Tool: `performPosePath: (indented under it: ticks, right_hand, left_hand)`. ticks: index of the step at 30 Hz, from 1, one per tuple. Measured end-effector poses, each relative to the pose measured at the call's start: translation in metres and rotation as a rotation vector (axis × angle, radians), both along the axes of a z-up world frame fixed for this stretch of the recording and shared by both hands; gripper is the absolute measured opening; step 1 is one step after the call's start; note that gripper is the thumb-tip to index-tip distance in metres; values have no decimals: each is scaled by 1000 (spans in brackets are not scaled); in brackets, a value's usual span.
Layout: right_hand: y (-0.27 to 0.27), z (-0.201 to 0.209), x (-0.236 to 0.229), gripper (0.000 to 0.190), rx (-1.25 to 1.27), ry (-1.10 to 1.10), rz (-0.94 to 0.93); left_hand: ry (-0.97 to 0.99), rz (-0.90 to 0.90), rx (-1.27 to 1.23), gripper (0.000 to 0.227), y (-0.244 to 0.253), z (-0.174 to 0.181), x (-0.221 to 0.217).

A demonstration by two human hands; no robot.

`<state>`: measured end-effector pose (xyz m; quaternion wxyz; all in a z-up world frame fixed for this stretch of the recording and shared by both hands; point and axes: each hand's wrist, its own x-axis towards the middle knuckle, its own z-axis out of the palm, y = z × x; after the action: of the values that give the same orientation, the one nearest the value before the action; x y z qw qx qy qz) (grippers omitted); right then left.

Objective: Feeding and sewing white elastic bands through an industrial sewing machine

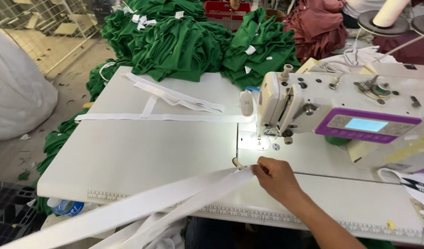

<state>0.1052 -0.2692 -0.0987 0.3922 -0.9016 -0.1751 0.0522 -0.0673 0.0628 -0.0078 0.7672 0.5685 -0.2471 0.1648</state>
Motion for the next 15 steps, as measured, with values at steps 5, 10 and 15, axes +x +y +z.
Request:
performPosePath:
  ticks: [5,10,15]
  right_hand:
    - [31,-13,-23,28,-8,49,180]
    - [19,-4,-15,29,-35,-46,379]
    - [-32,-60,67,18,-206,-100,-102]
  left_hand:
    - [-46,356,38,40,11,6,9]
    - [-135,787,75,61,16,22,42]
    - [-53,751,731,37,-34,-96,183]
